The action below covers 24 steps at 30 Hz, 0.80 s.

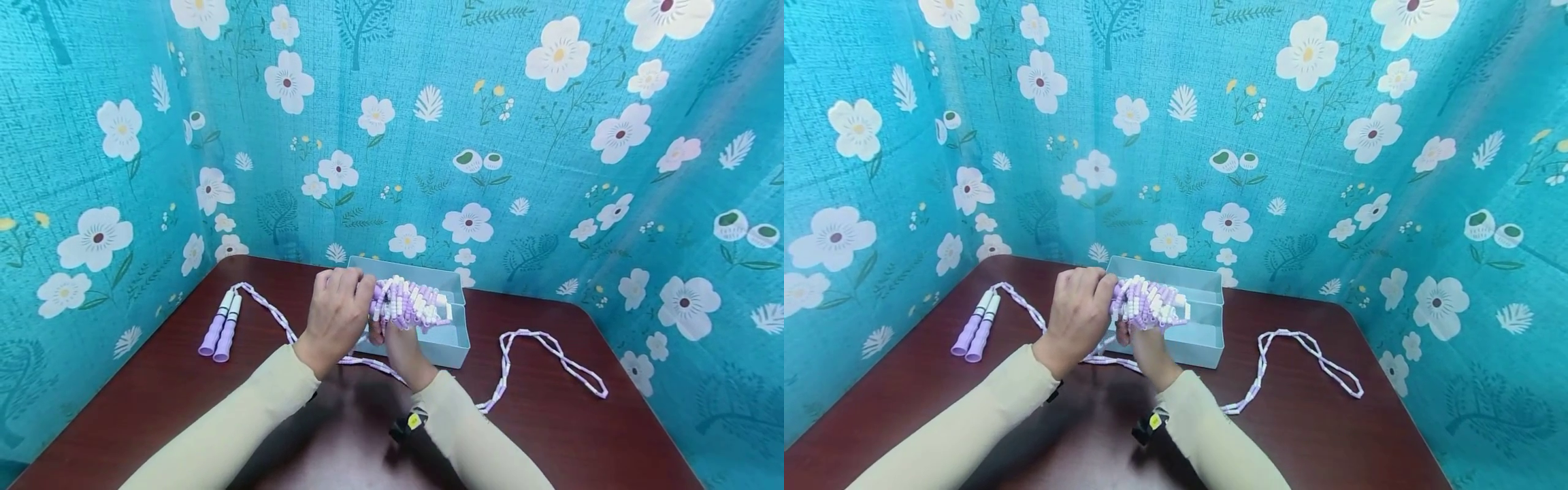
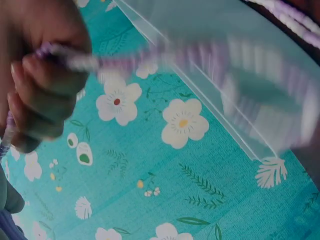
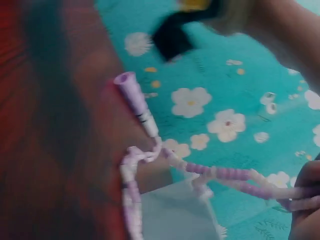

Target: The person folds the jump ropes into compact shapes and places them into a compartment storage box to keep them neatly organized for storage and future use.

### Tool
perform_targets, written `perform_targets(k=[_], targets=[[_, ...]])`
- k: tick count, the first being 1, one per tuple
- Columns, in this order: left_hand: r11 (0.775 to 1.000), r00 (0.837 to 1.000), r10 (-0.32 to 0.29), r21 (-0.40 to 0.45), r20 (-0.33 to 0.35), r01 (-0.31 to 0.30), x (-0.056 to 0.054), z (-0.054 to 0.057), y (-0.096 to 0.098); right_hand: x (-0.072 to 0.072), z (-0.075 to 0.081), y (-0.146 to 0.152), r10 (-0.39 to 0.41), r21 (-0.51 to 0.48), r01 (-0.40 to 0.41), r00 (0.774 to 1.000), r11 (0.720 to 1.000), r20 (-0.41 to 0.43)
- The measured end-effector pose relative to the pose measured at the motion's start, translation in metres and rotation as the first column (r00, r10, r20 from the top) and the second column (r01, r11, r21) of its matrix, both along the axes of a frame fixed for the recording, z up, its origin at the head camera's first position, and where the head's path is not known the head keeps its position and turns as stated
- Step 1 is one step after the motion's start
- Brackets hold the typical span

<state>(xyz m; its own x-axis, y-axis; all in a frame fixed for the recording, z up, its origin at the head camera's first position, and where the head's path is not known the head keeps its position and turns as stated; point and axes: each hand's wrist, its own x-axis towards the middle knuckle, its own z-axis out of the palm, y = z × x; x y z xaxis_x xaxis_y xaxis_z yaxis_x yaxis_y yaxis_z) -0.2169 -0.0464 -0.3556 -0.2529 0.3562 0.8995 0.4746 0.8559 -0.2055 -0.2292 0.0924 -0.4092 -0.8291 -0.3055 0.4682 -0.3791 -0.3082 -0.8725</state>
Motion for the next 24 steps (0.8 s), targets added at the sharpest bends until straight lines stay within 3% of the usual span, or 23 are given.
perform_targets(k=[2,4,8,12,17,19,24], targets=[[1.0,1.0,0.012,0.009,0.007,-0.012,-0.002,0.001,-0.002,0.005,-0.003,-0.006,-0.055,0.051,0.055,0.998,0.997,-0.005],[0.999,1.0,0.022,0.024,0.006,-0.022,-0.004,0.002,-0.004,0.014,0.0,-0.009,-0.092,0.157,0.102,0.993,0.982,-0.074],[0.998,0.999,0.041,0.054,-0.014,-0.04,-0.008,0.007,-0.007,0.033,0.01,-0.012,-0.069,0.302,0.12,0.982,0.946,-0.174],[0.996,0.997,0.077,0.046,-0.02,-0.076,-0.011,0.011,-0.01,0.046,0.016,-0.012,-0.02,0.373,0.078,0.987,0.925,-0.156],[0.993,0.994,0.113,0.031,-0.011,-0.113,-0.014,0.011,-0.014,0.046,-0.005,-0.005,-0.013,0.438,0.051,0.996,0.898,-0.09],[0.992,0.993,0.119,0.032,-0.013,-0.119,-0.016,0.01,-0.016,0.044,-0.013,-0.002,-0.032,0.46,0.065,0.996,0.886,-0.079],[0.987,0.987,0.159,0.014,0.013,-0.16,-0.02,0.004,-0.022,0.055,-0.005,0.004,-0.086,0.543,0.147,0.987,0.827,-0.138]])
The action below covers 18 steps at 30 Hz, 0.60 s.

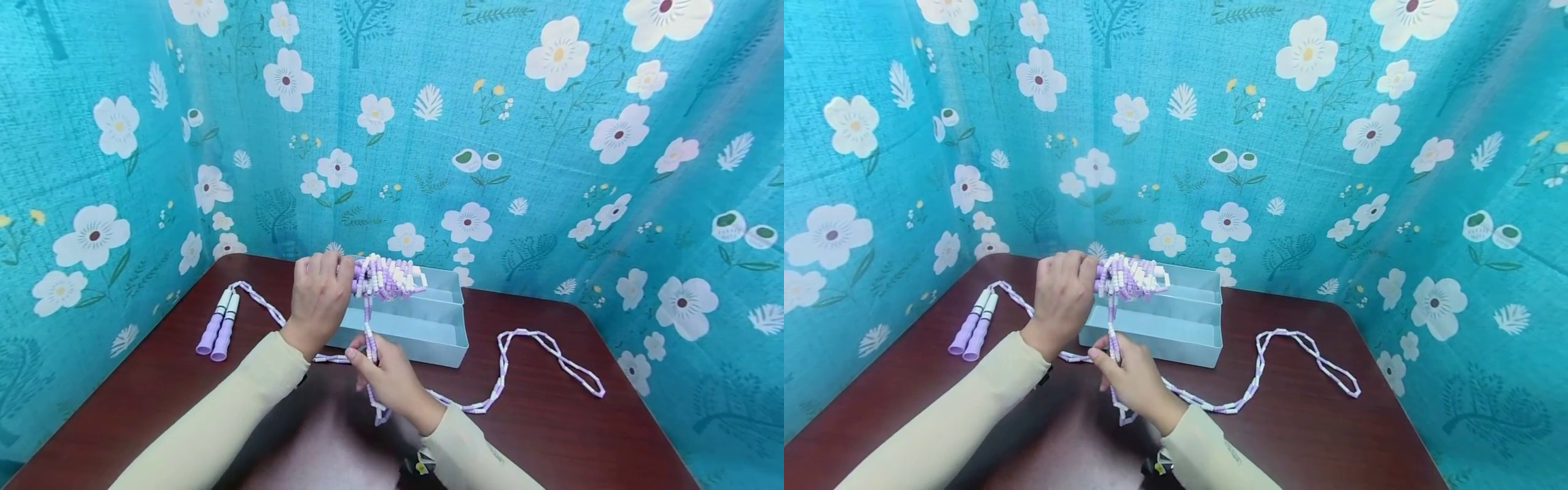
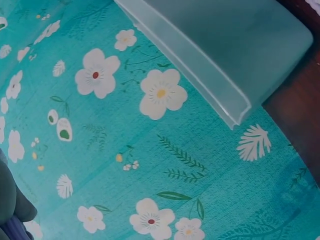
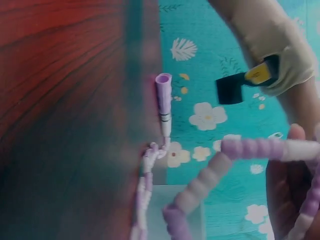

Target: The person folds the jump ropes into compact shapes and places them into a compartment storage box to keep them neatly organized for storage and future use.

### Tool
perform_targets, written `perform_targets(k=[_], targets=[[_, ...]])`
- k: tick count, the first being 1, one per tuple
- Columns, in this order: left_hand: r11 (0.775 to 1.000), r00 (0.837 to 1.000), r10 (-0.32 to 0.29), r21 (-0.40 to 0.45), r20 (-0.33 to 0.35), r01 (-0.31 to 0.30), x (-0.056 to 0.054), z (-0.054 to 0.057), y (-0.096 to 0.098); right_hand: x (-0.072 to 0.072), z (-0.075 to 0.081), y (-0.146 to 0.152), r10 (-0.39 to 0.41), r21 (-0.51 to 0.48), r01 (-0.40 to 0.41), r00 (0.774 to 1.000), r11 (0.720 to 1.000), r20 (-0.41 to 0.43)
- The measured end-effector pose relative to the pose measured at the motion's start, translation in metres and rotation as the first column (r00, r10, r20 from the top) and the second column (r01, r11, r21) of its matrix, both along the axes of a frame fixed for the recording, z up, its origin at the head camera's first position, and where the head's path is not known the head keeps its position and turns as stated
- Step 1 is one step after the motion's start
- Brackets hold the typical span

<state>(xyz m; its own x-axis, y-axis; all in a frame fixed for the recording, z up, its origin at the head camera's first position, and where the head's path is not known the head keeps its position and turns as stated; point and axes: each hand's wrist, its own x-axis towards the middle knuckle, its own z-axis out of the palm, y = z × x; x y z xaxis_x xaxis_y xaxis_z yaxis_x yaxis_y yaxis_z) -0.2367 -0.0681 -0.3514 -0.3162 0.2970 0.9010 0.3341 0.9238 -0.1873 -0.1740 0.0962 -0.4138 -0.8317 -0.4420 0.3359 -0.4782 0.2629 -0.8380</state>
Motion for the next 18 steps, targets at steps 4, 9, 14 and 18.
perform_targets(k=[4,9,14,18], targets=[[0.998,0.998,0.052,-0.043,0.047,-0.05,-0.001,-0.003,-0.001,0.008,0.013,0.005,-0.04,0.118,0.046,0.998,0.992,-0.058],[0.991,0.994,0.094,-0.101,0.063,-0.087,-0.001,-0.006,-0.002,0.013,0.035,0.012,-0.057,0.276,0.111,0.979,0.955,-0.196],[0.989,0.994,0.091,-0.119,0.059,-0.084,-0.001,-0.011,0.001,0.015,0.055,0.022,-0.026,0.348,0.236,0.858,0.907,-0.512],[0.989,0.996,0.072,-0.135,0.049,-0.065,0.0,-0.018,0.004,0.016,0.068,0.031,-0.009,0.342,0.343,0.717,0.875,-0.697]])
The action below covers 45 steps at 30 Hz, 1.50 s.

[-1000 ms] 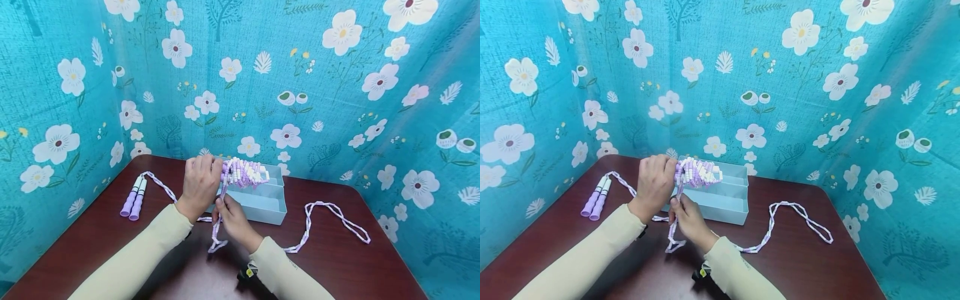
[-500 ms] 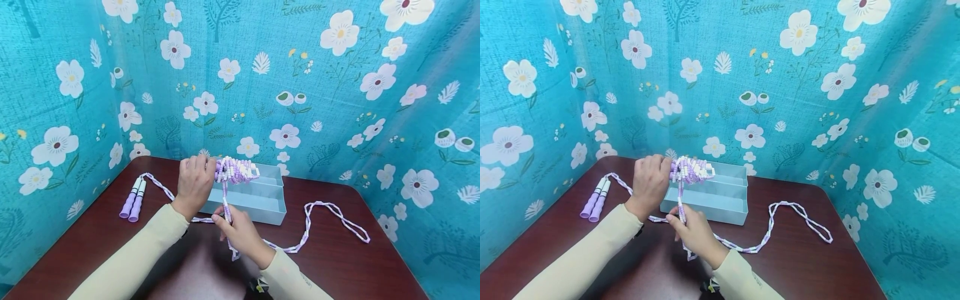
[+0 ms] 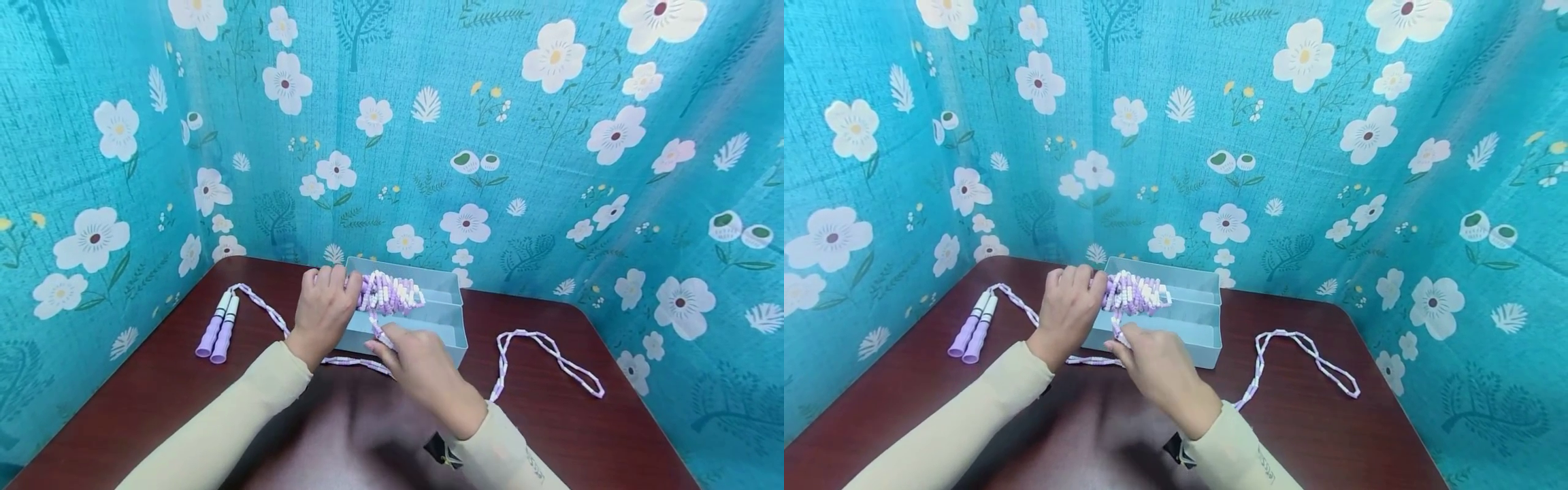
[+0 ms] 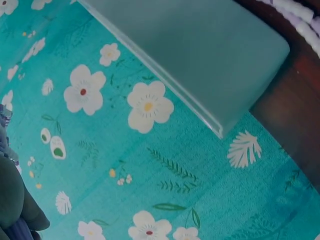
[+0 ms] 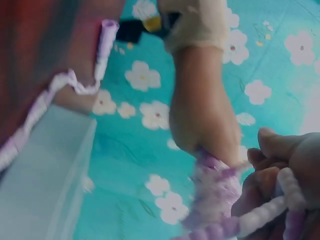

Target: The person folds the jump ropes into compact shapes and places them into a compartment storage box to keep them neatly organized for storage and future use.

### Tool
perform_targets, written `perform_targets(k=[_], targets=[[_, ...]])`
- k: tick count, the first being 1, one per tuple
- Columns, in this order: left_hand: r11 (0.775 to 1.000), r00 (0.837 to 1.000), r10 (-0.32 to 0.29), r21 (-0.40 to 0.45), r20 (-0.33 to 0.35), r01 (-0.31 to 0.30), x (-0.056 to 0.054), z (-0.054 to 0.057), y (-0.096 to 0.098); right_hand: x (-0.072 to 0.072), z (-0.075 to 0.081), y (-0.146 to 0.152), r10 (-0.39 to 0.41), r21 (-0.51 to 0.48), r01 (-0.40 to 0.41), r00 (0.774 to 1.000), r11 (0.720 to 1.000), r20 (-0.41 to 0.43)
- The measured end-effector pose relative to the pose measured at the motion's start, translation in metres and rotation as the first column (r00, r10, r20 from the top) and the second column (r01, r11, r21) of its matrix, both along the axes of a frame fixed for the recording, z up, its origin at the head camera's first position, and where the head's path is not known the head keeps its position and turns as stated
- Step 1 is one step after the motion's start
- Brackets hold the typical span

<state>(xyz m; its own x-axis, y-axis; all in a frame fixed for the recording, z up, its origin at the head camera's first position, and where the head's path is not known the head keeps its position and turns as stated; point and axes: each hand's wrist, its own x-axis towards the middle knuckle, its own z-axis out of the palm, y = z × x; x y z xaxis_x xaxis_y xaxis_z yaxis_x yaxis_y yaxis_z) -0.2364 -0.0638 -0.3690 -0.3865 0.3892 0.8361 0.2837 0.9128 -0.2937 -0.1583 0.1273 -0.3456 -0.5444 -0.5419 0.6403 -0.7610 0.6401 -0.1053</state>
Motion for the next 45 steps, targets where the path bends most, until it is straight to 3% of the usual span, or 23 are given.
perform_targets(k=[3,10,12,17,21,26,31,41,45], targets=[[1.0,1.0,-0.018,-0.023,0.004,0.018,0.002,-0.005,0.002,0.0,0.009,0.006,-0.001,0.035,0.003,0.999,0.999,-0.048],[0.997,0.998,-0.032,-0.068,0.047,0.035,0.005,-0.012,0.004,0.002,0.031,0.017,0.056,0.122,-0.077,0.985,0.99,0.165],[0.995,0.998,-0.035,-0.09,0.054,0.039,0.006,-0.015,0.005,0.002,0.037,0.02,0.065,0.135,-0.085,0.987,0.987,0.147],[0.987,0.996,-0.08,-0.138,0.033,0.084,0.01,-0.023,0.01,-0.008,0.05,0.026,0.121,0.123,-0.121,0.993,0.985,0.009],[0.984,0.993,-0.118,-0.135,0.015,0.119,0.013,-0.026,0.015,-0.016,0.055,0.031,0.162,0.098,-0.161,0.987,0.982,-0.008],[0.979,0.987,-0.158,-0.131,0.006,0.157,0.016,-0.025,0.019,-0.028,0.053,0.035,0.19,0.065,-0.19,0.982,0.98,0.014],[0.961,0.975,-0.222,-0.17,-0.011,0.217,0.021,-0.023,0.021,-0.042,0.049,0.042,0.197,0.016,-0.199,0.976,0.98,0.094],[0.932,0.939,-0.319,-0.223,-0.127,0.286,0.024,-0.02,0.023,-0.067,0.034,0.059,0.267,-0.058,-0.262,0.922,0.963,0.28],[0.922,0.923,-0.352,-0.231,-0.159,0.311,0.028,-0.016,0.025,-0.078,0.02,0.062,0.307,-0.11,-0.287,0.909,0.952,0.282]])
